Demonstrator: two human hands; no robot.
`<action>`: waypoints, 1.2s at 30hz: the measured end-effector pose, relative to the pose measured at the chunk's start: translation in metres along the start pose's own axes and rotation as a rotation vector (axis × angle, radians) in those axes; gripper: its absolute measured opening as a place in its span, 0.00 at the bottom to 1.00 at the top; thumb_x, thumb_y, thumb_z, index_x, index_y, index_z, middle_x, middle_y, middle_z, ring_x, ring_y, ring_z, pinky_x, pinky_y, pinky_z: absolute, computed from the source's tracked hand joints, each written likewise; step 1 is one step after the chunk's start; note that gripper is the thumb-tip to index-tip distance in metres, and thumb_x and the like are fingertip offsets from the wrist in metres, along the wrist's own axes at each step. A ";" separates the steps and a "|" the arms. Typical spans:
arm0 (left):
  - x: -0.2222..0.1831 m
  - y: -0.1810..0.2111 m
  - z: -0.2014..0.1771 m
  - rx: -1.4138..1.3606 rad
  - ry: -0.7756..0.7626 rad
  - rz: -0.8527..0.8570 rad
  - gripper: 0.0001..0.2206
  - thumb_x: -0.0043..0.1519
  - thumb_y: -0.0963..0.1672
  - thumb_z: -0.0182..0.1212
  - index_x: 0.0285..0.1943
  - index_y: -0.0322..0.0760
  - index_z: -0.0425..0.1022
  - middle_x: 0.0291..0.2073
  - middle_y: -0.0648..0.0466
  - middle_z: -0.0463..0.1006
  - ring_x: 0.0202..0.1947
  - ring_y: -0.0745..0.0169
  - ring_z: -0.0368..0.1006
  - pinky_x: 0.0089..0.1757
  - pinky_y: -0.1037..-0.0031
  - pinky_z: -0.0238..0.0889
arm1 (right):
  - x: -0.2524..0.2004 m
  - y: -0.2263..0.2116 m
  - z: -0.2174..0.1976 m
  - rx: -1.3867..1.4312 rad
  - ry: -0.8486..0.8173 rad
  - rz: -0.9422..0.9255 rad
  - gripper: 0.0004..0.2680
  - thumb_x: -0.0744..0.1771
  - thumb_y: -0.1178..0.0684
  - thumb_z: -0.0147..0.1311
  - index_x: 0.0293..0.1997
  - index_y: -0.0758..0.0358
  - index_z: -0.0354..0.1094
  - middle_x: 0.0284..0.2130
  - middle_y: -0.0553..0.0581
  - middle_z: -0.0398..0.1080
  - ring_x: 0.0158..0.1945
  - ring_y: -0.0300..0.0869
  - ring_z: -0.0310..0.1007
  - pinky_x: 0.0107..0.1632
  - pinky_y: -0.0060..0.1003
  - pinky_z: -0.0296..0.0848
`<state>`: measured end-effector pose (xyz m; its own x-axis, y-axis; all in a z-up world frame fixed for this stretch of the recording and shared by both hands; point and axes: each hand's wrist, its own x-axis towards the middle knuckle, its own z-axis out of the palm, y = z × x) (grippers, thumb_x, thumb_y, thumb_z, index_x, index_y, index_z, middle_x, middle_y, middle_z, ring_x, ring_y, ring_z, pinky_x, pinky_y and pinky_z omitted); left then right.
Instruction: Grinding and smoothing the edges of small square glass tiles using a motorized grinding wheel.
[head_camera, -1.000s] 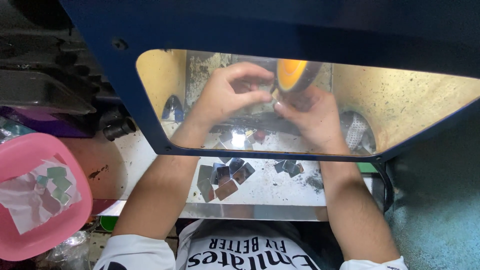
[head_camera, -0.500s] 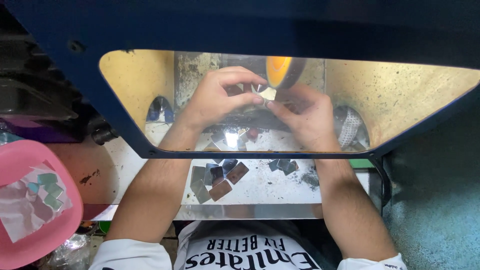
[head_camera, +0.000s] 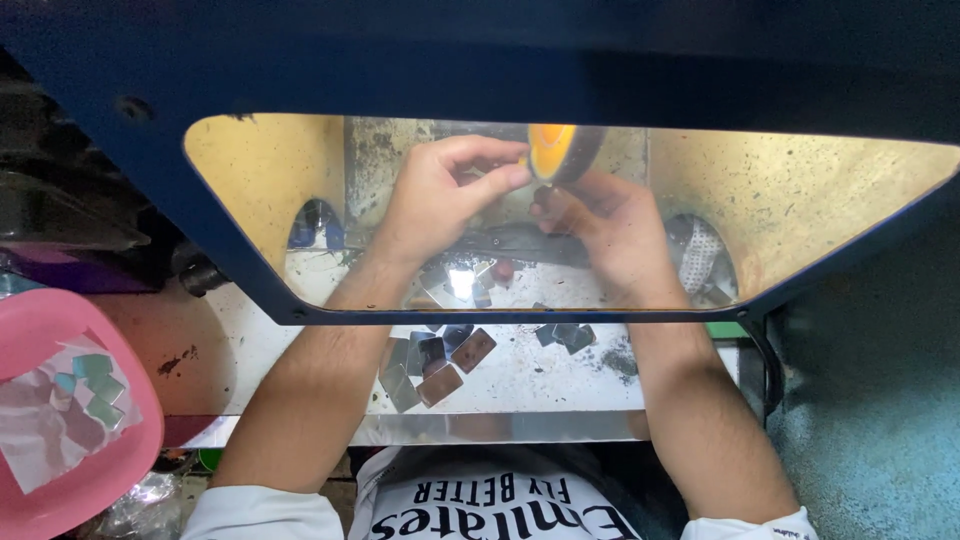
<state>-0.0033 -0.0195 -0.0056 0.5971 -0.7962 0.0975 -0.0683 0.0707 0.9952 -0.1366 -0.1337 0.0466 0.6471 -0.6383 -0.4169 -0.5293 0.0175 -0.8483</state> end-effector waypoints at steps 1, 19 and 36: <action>0.000 0.000 0.002 0.000 0.000 -0.001 0.12 0.60 0.45 0.73 0.50 0.35 0.82 0.36 0.51 0.85 0.36 0.70 0.78 0.35 0.81 0.77 | 0.003 0.007 0.001 0.000 -0.001 0.001 0.07 0.68 0.54 0.59 0.50 0.57 0.75 0.38 0.56 0.80 0.44 0.43 0.83 0.53 0.42 0.82; 0.000 -0.008 -0.007 -0.184 0.091 -0.066 0.15 0.58 0.44 0.74 0.50 0.32 0.81 0.37 0.47 0.85 0.38 0.66 0.82 0.35 0.79 0.81 | 0.029 0.037 0.014 0.443 -0.087 -0.052 0.06 0.67 0.63 0.54 0.47 0.70 0.73 0.32 0.58 0.74 0.40 0.43 0.80 0.47 0.36 0.82; -0.002 -0.016 -0.011 -0.036 -0.004 0.058 0.13 0.57 0.39 0.75 0.50 0.36 0.83 0.38 0.50 0.85 0.38 0.68 0.80 0.41 0.77 0.78 | 0.011 0.016 0.004 0.155 -0.012 0.006 0.06 0.68 0.56 0.59 0.46 0.64 0.76 0.32 0.58 0.77 0.36 0.42 0.82 0.45 0.35 0.81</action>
<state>0.0049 -0.0125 -0.0212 0.5898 -0.7925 0.1553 -0.0740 0.1385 0.9876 -0.1355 -0.1371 0.0274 0.6514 -0.6283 -0.4253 -0.4428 0.1404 -0.8856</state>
